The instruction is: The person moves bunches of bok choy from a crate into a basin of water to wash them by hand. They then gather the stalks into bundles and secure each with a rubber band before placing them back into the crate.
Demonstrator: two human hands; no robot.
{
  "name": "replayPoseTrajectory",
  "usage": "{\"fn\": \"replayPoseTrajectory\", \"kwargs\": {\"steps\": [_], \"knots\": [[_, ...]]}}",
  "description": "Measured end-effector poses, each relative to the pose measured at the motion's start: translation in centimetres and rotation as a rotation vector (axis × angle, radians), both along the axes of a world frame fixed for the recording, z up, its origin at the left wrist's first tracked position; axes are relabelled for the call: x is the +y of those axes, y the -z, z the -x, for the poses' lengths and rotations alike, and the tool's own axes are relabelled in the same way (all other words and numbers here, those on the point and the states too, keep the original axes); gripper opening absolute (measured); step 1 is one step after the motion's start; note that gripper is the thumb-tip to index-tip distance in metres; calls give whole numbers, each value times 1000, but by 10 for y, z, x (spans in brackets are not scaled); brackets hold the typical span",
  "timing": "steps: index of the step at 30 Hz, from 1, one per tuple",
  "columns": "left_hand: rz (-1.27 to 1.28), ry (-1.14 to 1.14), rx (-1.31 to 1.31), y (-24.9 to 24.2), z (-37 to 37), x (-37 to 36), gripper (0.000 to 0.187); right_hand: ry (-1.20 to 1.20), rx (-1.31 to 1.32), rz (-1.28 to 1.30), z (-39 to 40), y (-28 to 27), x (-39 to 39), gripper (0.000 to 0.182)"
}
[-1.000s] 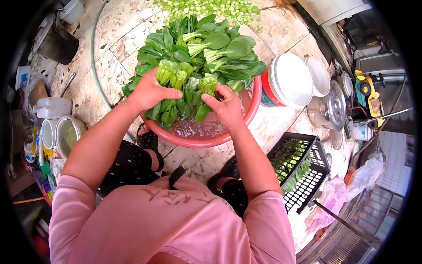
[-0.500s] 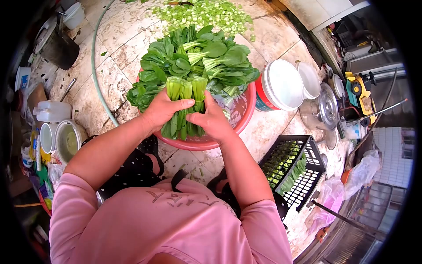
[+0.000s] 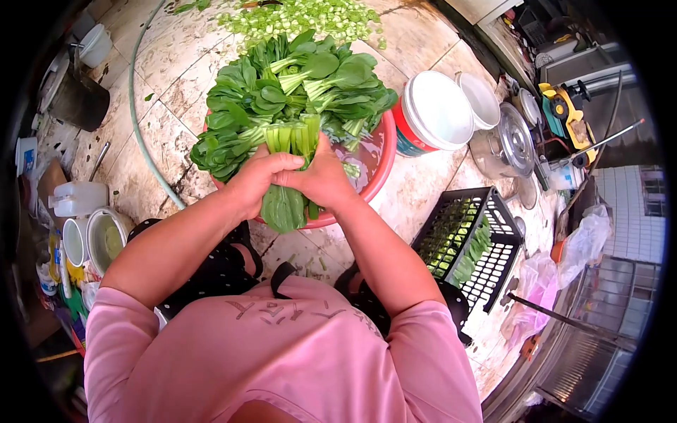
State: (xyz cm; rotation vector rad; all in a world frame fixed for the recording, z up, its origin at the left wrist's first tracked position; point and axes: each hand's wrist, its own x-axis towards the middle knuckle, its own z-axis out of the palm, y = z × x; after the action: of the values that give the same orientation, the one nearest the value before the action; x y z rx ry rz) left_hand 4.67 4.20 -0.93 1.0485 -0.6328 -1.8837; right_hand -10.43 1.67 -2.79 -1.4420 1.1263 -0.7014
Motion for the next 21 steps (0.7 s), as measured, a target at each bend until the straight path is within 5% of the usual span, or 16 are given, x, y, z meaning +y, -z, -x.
{"fn": "replayPoseTrajectory", "kwargs": {"steps": [4,12,14,21], "knots": [[106,78,39,-4,10,0,51,82,40,67,9,-9,2,95],[375,307,-179,-38,40,1,88,211,326,308,71,-66,10,95],[429,311,-172,-31,45,-5,87,159,211,345,96,-77,10,96],[277,383,-366,-8,29,-13,74,293,678,635,244,-119,46,94]]}}
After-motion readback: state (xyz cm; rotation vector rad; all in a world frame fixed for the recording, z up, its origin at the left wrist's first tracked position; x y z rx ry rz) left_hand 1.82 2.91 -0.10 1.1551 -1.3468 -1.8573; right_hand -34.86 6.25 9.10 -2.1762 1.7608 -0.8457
